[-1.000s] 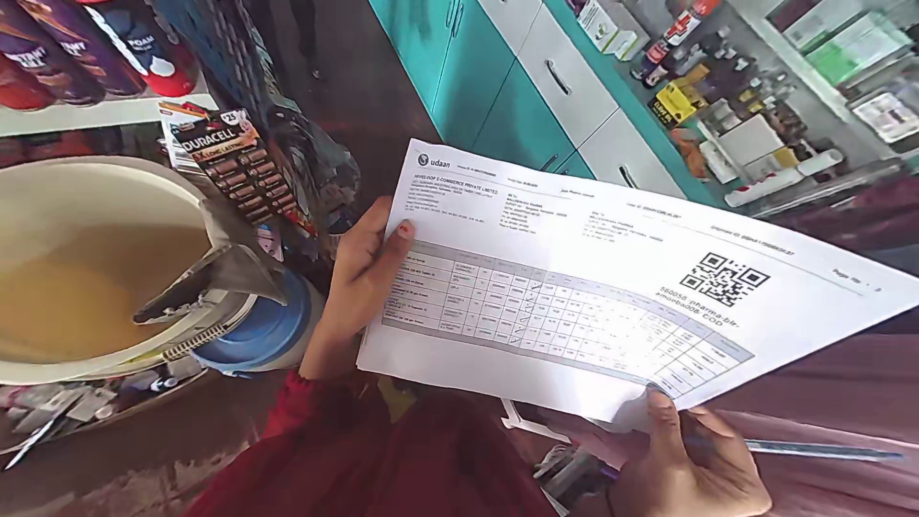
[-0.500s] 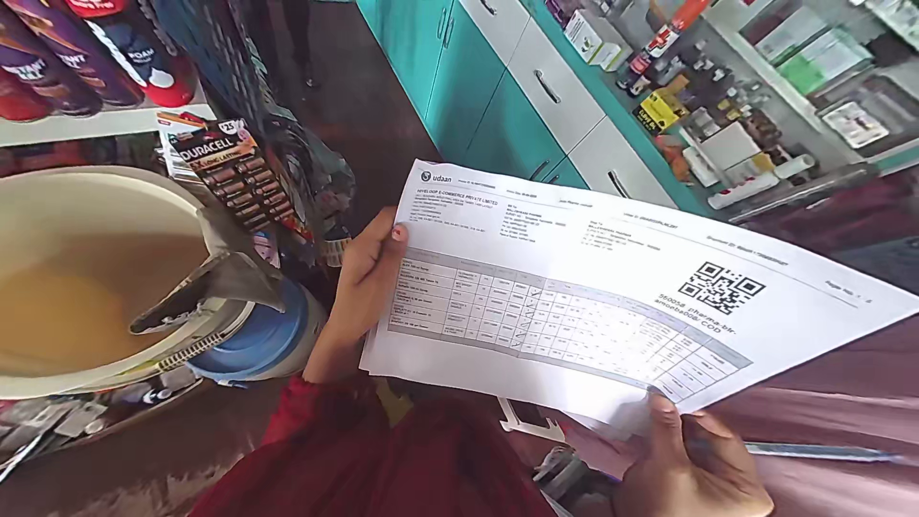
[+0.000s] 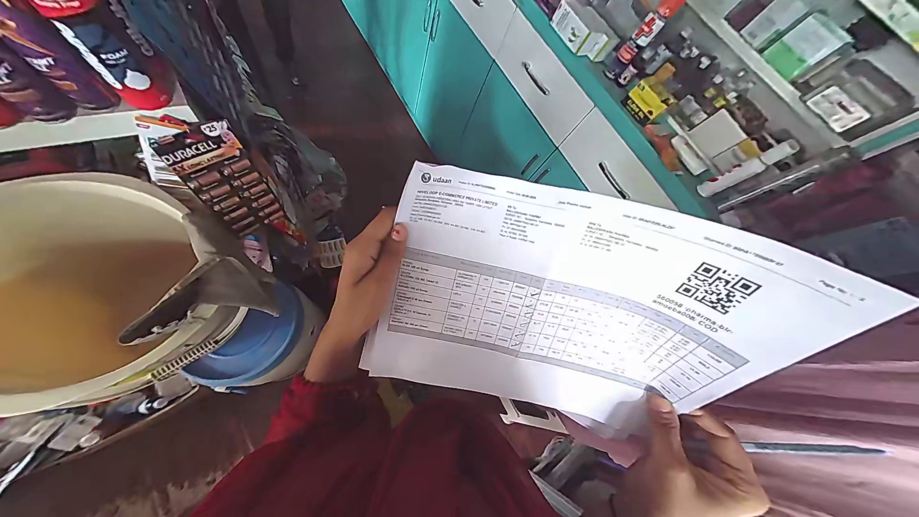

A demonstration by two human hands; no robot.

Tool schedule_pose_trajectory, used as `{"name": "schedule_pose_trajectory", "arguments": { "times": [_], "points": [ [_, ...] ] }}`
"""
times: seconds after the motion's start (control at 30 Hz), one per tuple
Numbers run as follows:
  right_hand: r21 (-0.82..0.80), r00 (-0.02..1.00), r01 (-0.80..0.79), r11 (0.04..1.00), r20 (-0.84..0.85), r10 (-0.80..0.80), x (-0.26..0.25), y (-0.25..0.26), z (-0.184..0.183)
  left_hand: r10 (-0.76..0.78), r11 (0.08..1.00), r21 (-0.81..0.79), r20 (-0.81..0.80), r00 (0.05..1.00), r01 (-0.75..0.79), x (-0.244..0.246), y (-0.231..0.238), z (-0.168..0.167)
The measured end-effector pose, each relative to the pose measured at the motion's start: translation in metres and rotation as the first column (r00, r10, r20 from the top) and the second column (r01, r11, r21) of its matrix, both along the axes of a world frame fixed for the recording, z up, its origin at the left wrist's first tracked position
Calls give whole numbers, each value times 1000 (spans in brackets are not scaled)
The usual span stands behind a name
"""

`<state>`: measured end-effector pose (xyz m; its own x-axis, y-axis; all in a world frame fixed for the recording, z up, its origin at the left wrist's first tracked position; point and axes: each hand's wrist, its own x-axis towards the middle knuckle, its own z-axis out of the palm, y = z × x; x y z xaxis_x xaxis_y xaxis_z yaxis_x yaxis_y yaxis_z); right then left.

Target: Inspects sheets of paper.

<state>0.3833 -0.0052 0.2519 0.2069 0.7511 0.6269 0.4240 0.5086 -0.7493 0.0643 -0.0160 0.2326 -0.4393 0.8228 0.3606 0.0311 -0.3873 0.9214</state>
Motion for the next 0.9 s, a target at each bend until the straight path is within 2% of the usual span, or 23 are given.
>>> {"name": "schedule_pose_trajectory", "arguments": {
  "times": [0.53,0.7,0.9],
  "points": [
    [3,1000,24,1000,8,-24,6,-5,-2,-21,1000,-19,21,1000,22,6,2,-2],
    [25,999,-1,1000,53,0,13,-4,-1,-50,998,-33,92,994,53,8,7,-7],
    [-52,997,-56,997,-55,53,11,-4,11,-88,993,-66,92,992,94,10,18,-20]
  ]
}}
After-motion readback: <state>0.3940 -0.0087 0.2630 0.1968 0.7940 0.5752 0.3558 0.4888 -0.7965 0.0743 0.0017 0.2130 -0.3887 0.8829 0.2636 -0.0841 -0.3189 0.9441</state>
